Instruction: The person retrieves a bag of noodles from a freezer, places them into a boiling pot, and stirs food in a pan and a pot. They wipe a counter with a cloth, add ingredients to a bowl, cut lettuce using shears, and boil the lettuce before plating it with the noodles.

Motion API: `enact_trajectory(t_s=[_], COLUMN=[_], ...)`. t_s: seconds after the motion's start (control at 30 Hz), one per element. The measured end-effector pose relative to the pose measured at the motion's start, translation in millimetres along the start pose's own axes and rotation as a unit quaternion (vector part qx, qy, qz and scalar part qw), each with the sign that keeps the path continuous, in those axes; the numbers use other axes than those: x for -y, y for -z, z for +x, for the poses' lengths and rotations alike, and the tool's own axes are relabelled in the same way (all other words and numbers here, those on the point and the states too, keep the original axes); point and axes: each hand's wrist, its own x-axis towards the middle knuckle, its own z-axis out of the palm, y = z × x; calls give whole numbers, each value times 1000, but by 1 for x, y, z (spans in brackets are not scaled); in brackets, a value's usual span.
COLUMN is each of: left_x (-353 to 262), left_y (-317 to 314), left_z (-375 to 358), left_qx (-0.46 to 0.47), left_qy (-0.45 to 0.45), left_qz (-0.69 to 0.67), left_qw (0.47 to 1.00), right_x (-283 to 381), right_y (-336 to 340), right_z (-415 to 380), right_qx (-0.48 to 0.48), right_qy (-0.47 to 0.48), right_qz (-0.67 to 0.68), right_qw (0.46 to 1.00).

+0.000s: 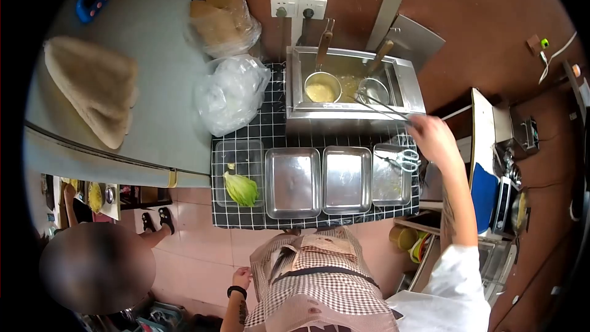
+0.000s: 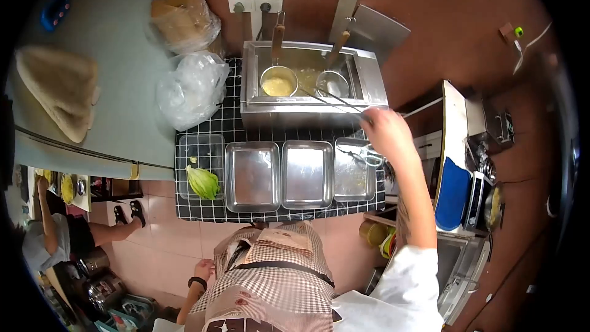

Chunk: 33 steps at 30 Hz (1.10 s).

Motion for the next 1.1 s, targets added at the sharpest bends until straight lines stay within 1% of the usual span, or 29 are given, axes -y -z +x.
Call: enact_trajectory(t_s=[0.07,0.13,0.17,0.2,0.27,0.3,0.33,0.4,0.43,0.5,0.53,0.57,0.6,0.63,0.67,0.7,0.73,0.77,0.8,0.87,0.9,0.93,0.97,1.0,1.03,1.1], left_x=[0,0,1,10,-10,-4,-5,-4,1,16,21,25,29,56,40,-8,-37,-25,-15,-40,-54,-72,-91,-99,-98,-81], left_y=[-17,-39,-45,-50,-75,-85,-94,-114,-121,-131,-135,-137,-137,-133,-135,-135,-135,-132,-128,-125,-124,-123,-126,-130,-134,-140], left_z=[-5,-12,-17,-18,-50,-57,-65,-79,-81,-84,-83,-80,-78,-58,-56,-66,-75,-56,-39,-33,-34,-41,-50,-58,-62,-65], left_qx=[-6,-44,-64,-34,-73,-96,-107,-114,-102,-78,-63,-49,-34,-37,-40,-43,-46,-48,-51,-74,-77,-85,-94,-104,-104,-98], left_qy=[-25,-42,-48,-87,-90,-94,-65,-33,-23,-5,2,8,15,-6,2,14,25,6,-14,-46,-62,-68,-75,-81,-77,-70], left_qz=[-7,-80,-113,-165,-127,-107,-116,-129,-82,16,32,48,65,117,122,127,131,47,-38,-132,-153,-156,-159,-163,-182,-168], left_qw=[1000,995,990,982,985,985,985,985,991,997,998,998,997,992,992,991,990,998,998,987,983,982,980,978,975,979], right_x=[26,56,75,88,92,90,87,73,62,50,35,31,22,24,22,23,24,26,28,31,33,39,46,55,64,71], right_y=[-13,-40,-55,-71,-116,-125,-123,-103,-94,-41,-26,-4,15,39,56,71,81,82,75,41,16,-3,-20,-36,-56,-103], right_z=[79,140,160,176,199,203,206,207,205,187,180,173,165,157,148,143,138,136,138,149,157,164,170,176,181,195], right_qx=[75,167,196,224,213,204,200,195,187,168,125,121,83,68,16,9,1,-14,2,34,36,88,124,154,166,184], right_qy=[8,83,98,111,168,180,182,186,189,162,180,145,163,147,151,143,137,137,138,140,149,150,167,162,169,212], right_qz=[-50,-177,-192,-207,-235,-231,-216,-195,-198,-194,-190,-204,-204,-202,-180,-171,-161,-164,-176,-197,-197,-223,-236,-232,-258,-231], right_qw=[996,966,957,946,934,934,938,943,944,953,957,961,962,966,972,975,977,977,975,970,968,959,949,947,937,932])
